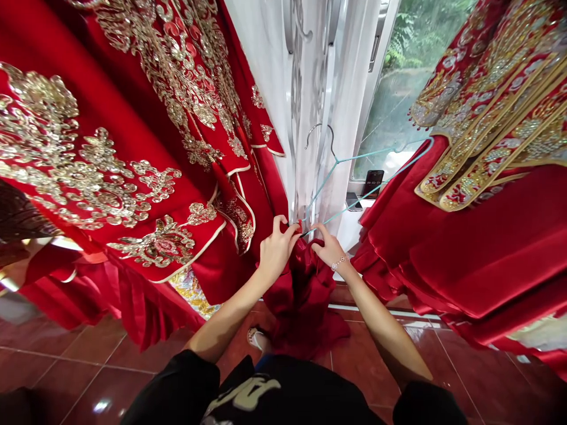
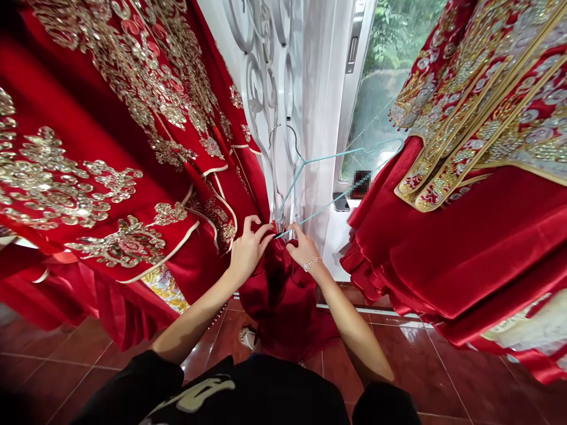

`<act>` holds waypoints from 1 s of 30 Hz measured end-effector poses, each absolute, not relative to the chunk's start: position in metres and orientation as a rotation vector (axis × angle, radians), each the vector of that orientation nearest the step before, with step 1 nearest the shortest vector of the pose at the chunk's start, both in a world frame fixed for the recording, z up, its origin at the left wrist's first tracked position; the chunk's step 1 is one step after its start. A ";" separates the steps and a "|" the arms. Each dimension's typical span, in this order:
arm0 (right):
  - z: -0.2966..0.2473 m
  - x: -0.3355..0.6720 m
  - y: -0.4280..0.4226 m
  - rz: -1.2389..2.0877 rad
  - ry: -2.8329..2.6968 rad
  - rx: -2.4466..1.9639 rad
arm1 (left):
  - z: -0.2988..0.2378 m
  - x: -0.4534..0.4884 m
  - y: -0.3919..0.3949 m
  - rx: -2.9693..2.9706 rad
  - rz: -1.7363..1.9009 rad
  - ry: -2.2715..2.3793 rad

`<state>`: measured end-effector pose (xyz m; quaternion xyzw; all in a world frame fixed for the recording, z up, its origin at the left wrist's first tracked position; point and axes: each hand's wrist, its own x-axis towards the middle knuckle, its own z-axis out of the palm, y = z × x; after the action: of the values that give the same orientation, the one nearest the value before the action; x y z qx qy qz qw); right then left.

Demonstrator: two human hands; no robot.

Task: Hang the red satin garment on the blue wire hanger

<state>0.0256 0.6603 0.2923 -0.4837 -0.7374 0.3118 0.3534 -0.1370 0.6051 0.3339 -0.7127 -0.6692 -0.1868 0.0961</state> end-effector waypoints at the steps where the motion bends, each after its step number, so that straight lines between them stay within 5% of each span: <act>1: 0.292 0.026 0.658 0.808 -1.901 -1.256 | 0.333 -0.137 0.606 -2.110 -0.568 -1.983; 11: 0.291 0.027 0.639 0.857 -1.898 -1.237 | 0.327 -0.129 0.624 -2.166 -0.846 -2.028; 17: 0.294 0.031 0.647 0.743 -1.934 -1.404 | 0.315 -0.151 0.639 -2.319 -1.767 -1.849; 21: 0.293 0.036 0.657 0.704 -1.882 -1.420 | 0.299 -0.175 0.651 -1.847 -2.342 -2.047; 30: 0.262 0.053 0.634 0.825 -1.685 -1.062 | 0.234 -0.239 0.592 -1.867 -2.358 -2.378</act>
<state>0.0528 0.6344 0.2623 -0.4338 -0.6887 0.3373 0.4731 -0.2395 0.5921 0.2336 -0.4581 -0.5834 -0.5784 -0.3395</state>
